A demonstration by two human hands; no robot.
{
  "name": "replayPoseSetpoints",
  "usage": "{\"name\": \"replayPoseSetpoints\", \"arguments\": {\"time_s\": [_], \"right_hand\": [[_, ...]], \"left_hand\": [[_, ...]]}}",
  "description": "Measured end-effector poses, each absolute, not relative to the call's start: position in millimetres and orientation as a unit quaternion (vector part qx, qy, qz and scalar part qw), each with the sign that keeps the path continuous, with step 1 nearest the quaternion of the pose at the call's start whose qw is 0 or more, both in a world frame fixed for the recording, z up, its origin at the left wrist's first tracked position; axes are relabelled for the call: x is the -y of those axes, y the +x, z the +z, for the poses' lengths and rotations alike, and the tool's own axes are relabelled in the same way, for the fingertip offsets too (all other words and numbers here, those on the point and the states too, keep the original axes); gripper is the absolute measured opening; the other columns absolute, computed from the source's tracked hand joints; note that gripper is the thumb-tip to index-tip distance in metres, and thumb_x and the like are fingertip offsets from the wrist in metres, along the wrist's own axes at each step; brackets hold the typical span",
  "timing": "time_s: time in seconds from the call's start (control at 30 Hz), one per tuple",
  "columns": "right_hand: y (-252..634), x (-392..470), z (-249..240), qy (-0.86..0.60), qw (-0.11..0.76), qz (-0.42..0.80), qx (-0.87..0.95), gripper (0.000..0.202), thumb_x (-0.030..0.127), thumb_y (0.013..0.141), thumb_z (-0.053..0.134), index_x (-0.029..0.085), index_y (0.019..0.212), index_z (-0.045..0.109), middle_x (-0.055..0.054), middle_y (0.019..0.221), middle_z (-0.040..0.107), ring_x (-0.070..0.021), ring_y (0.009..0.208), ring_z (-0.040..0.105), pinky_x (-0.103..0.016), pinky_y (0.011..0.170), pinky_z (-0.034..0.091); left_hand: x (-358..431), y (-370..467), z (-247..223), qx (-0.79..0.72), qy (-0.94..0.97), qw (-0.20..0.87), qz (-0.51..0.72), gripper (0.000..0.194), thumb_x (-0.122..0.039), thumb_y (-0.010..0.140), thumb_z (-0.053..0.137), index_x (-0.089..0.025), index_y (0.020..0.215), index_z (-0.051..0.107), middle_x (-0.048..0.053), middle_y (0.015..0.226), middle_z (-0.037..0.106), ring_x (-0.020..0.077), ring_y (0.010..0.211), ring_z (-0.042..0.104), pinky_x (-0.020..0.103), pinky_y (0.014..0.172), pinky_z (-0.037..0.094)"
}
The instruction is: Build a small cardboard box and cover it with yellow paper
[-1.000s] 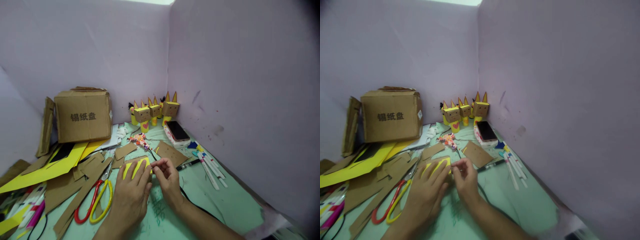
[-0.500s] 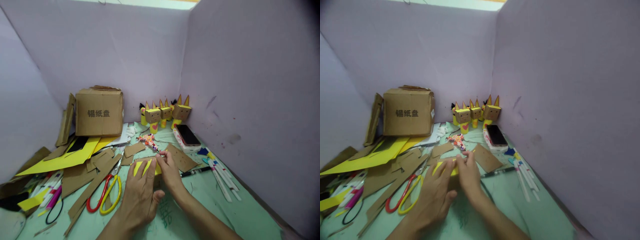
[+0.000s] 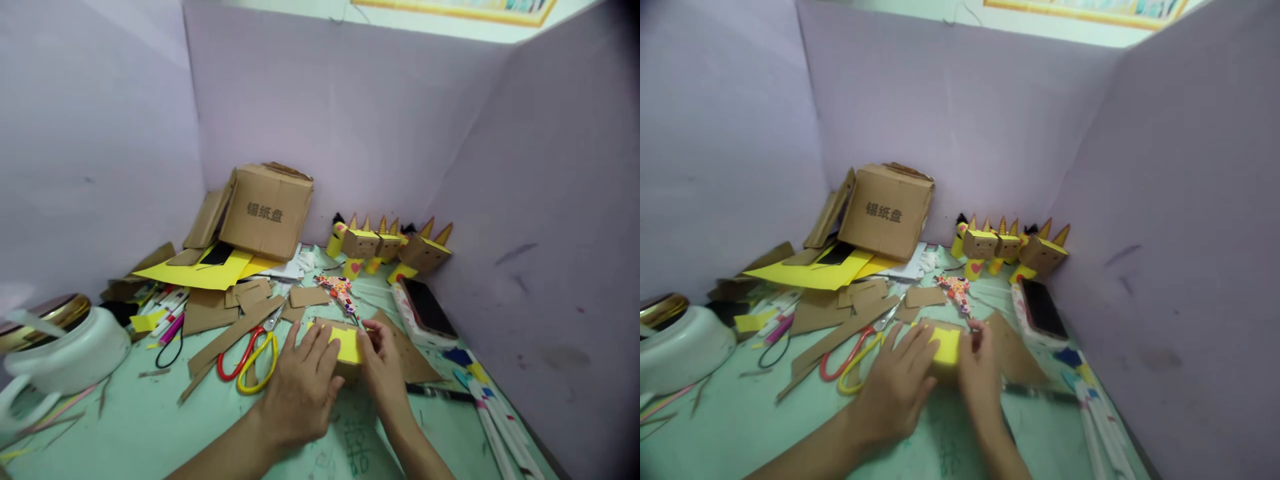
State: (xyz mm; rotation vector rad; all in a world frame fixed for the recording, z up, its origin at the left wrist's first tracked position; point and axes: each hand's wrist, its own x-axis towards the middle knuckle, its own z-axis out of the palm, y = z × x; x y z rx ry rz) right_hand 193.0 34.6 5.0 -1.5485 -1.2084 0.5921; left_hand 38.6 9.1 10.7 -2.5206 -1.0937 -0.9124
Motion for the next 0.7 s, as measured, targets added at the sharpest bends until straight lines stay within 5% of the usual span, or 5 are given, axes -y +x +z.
{"name": "replayPoseSetpoints", "arguments": {"time_s": [0.17,0.27,0.4,0.53,0.7], "right_hand": [[195.0,-26.7,29.4,-0.579,0.466,0.063,0.666,0.038,0.036,0.085,0.039,0.014,0.112,0.054,-0.015,0.116,0.060,-0.0297,0.111,0.054,-0.050,0.095,0.040],[195.6,-17.7,32.7,-0.477,0.357,0.055,0.802,0.048,0.034,0.093,0.029,0.019,0.139,0.034,-0.011,0.139,0.047,-0.0256,0.128,0.043,-0.051,0.108,0.027],[198.5,-14.2,23.7,-0.405,0.242,0.002,0.882,0.057,0.040,0.095,0.029,0.020,0.147,0.013,-0.011,0.145,0.037,-0.0260,0.133,0.037,-0.052,0.109,0.028],[198.5,-17.9,20.9,-0.411,0.182,-0.044,0.892,0.056,0.037,0.095,0.033,0.022,0.146,0.016,-0.011,0.145,0.037,-0.0267,0.134,0.035,-0.054,0.106,0.033],[194.6,-17.9,20.6,-0.414,0.164,-0.082,0.892,0.067,0.033,0.087,0.049,0.017,0.145,0.019,-0.016,0.143,0.040,-0.0306,0.133,0.036,-0.056,0.102,0.036]], "left_hand": [[-7.4,33.5,15.7,0.384,-0.875,0.087,-0.282,0.041,-0.028,0.090,0.036,-0.010,0.124,0.049,0.015,0.132,0.053,0.0320,0.126,0.042,0.055,0.104,0.022],[-7.1,34.9,15.6,0.377,-0.878,0.064,-0.289,0.046,-0.029,0.089,0.038,-0.010,0.131,0.043,0.016,0.136,0.049,0.0324,0.129,0.038,0.057,0.105,0.018],[-8.4,30.6,16.9,0.350,-0.875,0.029,-0.334,0.046,-0.028,0.086,0.041,-0.012,0.129,0.045,0.016,0.134,0.051,0.0312,0.127,0.041,0.056,0.105,0.021],[-17.4,9.5,23.9,0.397,-0.761,0.016,-0.513,0.027,-0.016,0.086,0.039,-0.013,0.102,0.060,0.013,0.110,0.066,0.0237,0.108,0.057,0.045,0.101,0.033],[-31.1,-11.5,35.2,0.530,-0.530,-0.240,-0.617,0.025,-0.028,0.086,0.040,-0.016,0.085,0.062,0.007,0.086,0.067,0.0207,0.085,0.061,0.033,0.079,0.046]]}}
